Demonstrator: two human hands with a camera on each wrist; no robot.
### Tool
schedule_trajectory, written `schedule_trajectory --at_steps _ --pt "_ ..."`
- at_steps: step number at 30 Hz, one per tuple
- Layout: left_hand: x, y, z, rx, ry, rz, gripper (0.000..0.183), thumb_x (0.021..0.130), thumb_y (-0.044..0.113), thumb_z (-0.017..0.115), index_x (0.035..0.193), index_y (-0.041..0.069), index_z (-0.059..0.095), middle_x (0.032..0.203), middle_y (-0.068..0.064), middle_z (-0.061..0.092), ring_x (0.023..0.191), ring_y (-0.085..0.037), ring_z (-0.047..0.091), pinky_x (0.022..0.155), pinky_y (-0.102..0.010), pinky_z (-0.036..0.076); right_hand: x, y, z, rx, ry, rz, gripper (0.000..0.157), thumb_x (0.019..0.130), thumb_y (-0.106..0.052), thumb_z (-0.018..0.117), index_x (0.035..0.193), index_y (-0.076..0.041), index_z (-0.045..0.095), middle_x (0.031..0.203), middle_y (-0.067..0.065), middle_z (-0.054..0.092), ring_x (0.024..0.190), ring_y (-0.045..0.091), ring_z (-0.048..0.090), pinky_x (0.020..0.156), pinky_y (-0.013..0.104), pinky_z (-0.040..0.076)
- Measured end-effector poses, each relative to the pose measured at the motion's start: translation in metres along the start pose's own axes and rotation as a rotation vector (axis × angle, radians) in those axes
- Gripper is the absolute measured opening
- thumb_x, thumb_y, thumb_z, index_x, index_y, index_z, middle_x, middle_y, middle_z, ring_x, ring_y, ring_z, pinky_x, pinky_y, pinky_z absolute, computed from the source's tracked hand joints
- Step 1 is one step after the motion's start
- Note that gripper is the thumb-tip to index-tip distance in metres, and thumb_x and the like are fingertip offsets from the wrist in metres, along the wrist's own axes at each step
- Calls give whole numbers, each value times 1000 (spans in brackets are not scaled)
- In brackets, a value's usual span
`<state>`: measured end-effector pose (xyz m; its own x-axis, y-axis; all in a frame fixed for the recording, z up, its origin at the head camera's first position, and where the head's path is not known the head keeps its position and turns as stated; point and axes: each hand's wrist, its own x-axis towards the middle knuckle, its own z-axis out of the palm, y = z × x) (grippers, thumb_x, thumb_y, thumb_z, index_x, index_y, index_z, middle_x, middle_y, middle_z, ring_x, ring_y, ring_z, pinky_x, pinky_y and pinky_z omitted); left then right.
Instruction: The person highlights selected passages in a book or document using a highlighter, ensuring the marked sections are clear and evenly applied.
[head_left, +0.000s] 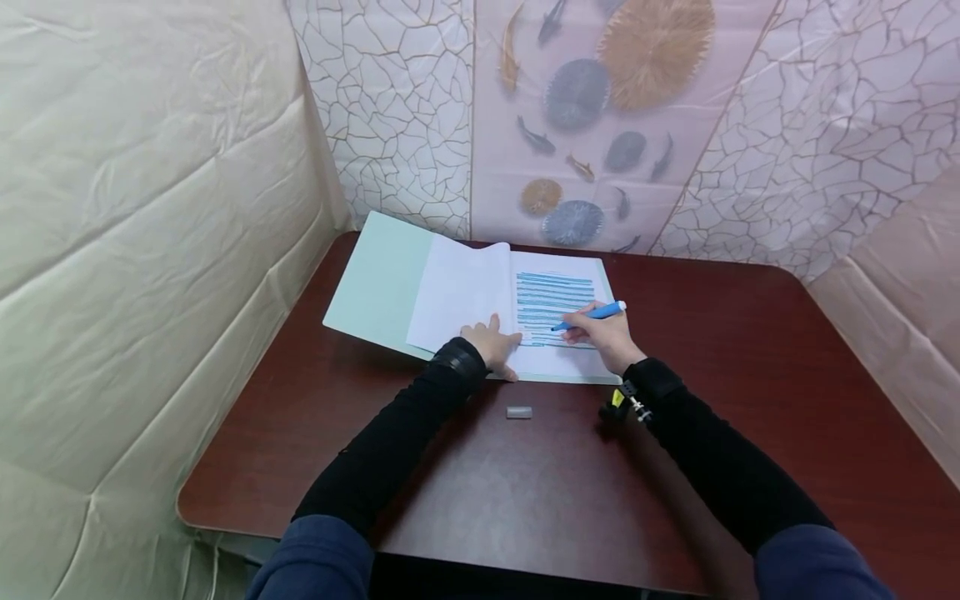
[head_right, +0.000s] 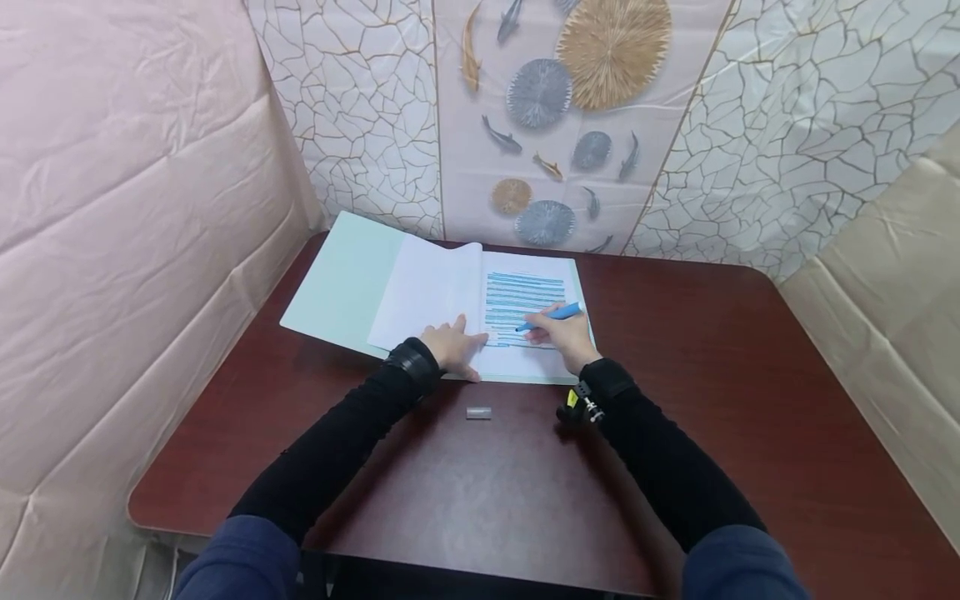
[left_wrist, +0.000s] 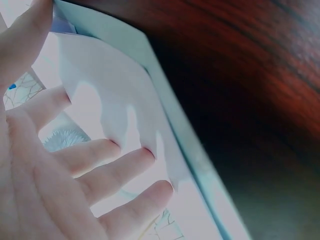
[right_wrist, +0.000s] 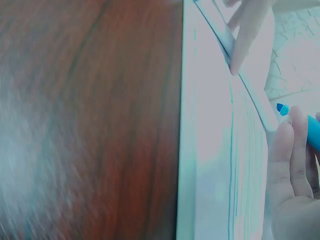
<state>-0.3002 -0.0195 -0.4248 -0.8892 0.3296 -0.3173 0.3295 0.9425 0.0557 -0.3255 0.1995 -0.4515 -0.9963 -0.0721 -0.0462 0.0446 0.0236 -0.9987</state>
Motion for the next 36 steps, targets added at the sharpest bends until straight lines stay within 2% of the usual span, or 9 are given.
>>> schedule_trajectory --at_steps 9,13,19,24,27,29,31,34,36 --pt "-1 0 2 26 64 29 83 79 55 72 149 29 37 155 -17 27 133 -32 38 105 -48 38 -1 -7 -15 119 -2 15 22 87 -10 70 97 2 54 81 3 75 68 13 72 71 29 59" --pt "1 -1 3 9 82 49 80 79 56 71 147 27 41 158 -18 21 139 -34 29 106 -50 37 -1 -8 -19 169 -20 14 22 88 -8 69 100 1 53 82 4 75 71 13 73 74 30 59" --pt "4 0 5 12 106 96 73 84 54 67 146 26 43 162 -17 11 150 -33 11 116 -55 24 -2 -10 -25 201 -39 1 22 89 -5 66 106 2 52 86 7 74 76 16 73 79 33 58" --pt "-2 7 1 58 171 190 69 83 57 67 141 24 49 156 -16 27 144 -31 24 113 -53 29 -3 -11 -28 203 -14 -8 17 90 -7 66 101 0 55 83 6 74 73 15 73 75 30 59" --pt "-9 13 -4 68 182 251 63 81 57 68 131 20 57 138 -12 44 127 -27 39 102 -47 38 -3 -11 -30 200 -4 -3 17 90 -8 67 99 0 55 83 6 75 72 14 73 73 30 59" --pt "-14 17 -7 46 153 303 55 81 54 70 120 16 62 122 -8 54 111 -22 48 91 -40 43 -3 -10 -31 190 1 2 18 89 -9 67 99 -1 55 84 6 75 73 15 73 74 30 59" --pt "-19 20 -9 1 83 356 44 82 48 72 106 12 65 104 -4 61 93 -18 53 79 -32 45 -3 -10 -32 177 8 5 20 89 -11 68 100 0 55 84 6 75 73 15 73 75 31 59" --pt "-24 25 -10 -53 -35 406 34 81 41 76 93 11 65 84 2 62 74 -11 53 65 -23 44 -2 -11 -32 170 14 7 23 88 -11 69 102 0 55 84 6 75 73 14 73 75 31 59" --pt "-26 27 -8 -63 -90 407 33 78 38 79 89 11 64 78 4 60 68 -9 51 60 -20 42 -1 -11 -33 175 13 6 24 88 -11 69 102 1 54 84 6 75 73 14 73 74 30 59"
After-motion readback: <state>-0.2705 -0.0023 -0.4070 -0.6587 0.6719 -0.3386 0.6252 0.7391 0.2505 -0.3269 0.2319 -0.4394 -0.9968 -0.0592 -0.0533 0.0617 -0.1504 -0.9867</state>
